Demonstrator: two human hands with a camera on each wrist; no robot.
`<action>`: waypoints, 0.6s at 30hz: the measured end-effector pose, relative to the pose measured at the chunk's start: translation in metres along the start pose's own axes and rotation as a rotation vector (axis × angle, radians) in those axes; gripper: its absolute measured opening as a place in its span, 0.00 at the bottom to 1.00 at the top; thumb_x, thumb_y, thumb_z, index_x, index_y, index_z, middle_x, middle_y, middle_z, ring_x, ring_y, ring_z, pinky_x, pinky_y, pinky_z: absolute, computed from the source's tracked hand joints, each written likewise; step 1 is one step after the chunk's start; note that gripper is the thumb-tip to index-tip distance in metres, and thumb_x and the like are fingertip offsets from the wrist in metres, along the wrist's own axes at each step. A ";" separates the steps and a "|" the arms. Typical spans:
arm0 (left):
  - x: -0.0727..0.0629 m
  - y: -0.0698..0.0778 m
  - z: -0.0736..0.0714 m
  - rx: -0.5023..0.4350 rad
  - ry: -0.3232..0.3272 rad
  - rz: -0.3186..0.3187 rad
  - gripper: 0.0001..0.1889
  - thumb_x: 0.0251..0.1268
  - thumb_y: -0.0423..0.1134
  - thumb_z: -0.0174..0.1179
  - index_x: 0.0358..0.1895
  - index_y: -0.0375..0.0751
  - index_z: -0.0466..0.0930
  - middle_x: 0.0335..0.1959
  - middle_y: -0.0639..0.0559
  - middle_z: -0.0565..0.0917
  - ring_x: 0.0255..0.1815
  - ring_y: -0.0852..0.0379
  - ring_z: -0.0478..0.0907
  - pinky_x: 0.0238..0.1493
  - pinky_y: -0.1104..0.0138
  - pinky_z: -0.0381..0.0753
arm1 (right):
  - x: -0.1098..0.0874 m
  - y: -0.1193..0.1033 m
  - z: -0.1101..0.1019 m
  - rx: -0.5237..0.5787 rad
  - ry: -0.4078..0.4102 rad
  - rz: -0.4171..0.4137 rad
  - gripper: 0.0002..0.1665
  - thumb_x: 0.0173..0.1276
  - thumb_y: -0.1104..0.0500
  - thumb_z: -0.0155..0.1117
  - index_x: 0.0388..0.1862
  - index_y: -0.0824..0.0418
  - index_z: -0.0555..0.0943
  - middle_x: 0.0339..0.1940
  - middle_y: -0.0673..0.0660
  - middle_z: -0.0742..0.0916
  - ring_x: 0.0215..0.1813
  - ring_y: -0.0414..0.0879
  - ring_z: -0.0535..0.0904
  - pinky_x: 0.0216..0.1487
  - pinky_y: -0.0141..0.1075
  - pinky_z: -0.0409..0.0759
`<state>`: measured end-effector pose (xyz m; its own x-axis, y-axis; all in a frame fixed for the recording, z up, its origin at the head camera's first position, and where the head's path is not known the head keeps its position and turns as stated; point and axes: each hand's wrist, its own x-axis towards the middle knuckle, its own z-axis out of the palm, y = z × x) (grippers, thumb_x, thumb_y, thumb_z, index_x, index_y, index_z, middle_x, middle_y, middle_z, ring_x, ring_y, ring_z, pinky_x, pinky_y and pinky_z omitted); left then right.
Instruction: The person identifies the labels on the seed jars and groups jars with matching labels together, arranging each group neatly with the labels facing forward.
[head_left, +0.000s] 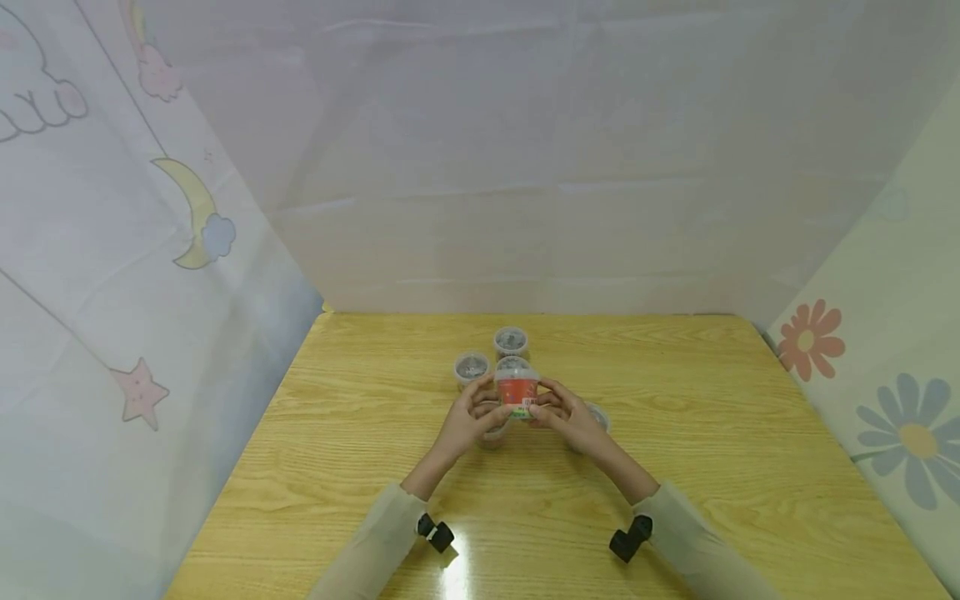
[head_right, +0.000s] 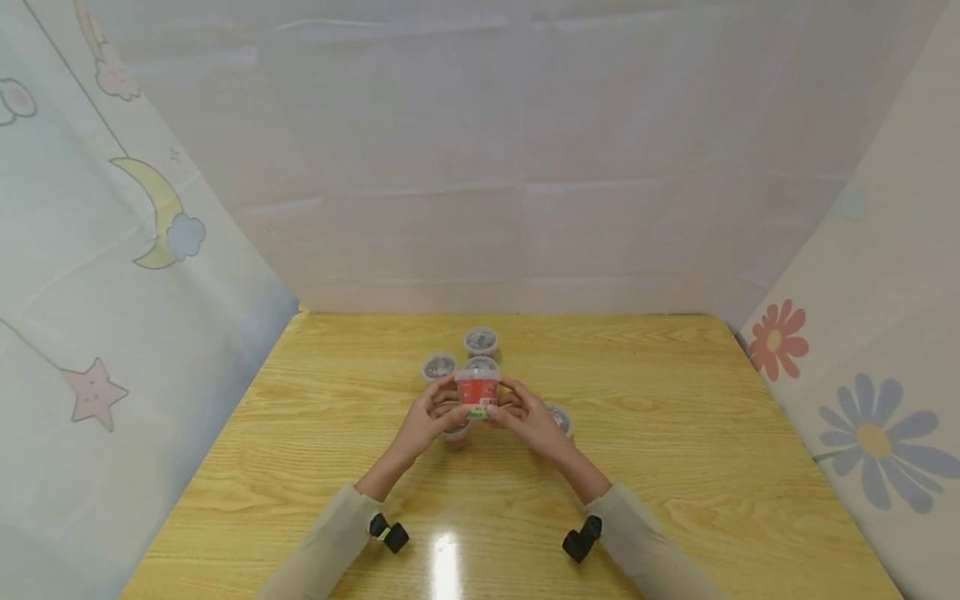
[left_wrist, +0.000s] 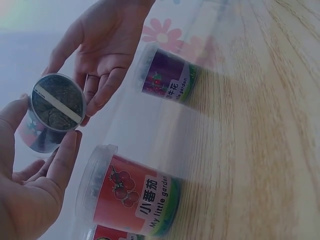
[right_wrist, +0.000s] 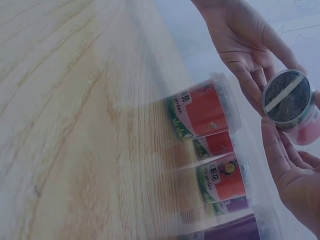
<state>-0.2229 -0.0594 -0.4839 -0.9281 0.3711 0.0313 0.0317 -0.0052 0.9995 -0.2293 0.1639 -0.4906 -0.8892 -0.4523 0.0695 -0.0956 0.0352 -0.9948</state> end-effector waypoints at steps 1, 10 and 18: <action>-0.002 0.004 0.001 0.009 0.002 0.003 0.35 0.64 0.38 0.59 0.71 0.43 0.51 0.59 0.36 0.71 0.58 0.41 0.72 0.50 0.59 0.79 | 0.000 0.000 0.000 -0.002 0.012 -0.001 0.35 0.70 0.57 0.55 0.71 0.63 0.55 0.53 0.70 0.75 0.50 0.61 0.78 0.51 0.56 0.76; -0.006 0.016 0.004 0.073 0.014 0.017 0.37 0.62 0.39 0.61 0.71 0.40 0.52 0.60 0.35 0.70 0.58 0.41 0.72 0.50 0.60 0.80 | -0.008 -0.032 0.014 -0.151 0.088 0.046 0.39 0.67 0.58 0.60 0.71 0.68 0.54 0.51 0.70 0.78 0.45 0.51 0.80 0.43 0.35 0.82; -0.006 0.017 0.004 0.059 0.014 -0.005 0.39 0.62 0.39 0.61 0.72 0.38 0.50 0.60 0.35 0.70 0.58 0.42 0.72 0.52 0.60 0.78 | -0.008 -0.033 0.016 -0.199 0.106 0.037 0.40 0.67 0.57 0.60 0.71 0.67 0.53 0.51 0.69 0.77 0.45 0.49 0.80 0.44 0.33 0.82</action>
<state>-0.2153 -0.0579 -0.4674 -0.9332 0.3583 0.0273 0.0488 0.0513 0.9975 -0.2119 0.1519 -0.4598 -0.9346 -0.3520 0.0509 -0.1392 0.2301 -0.9632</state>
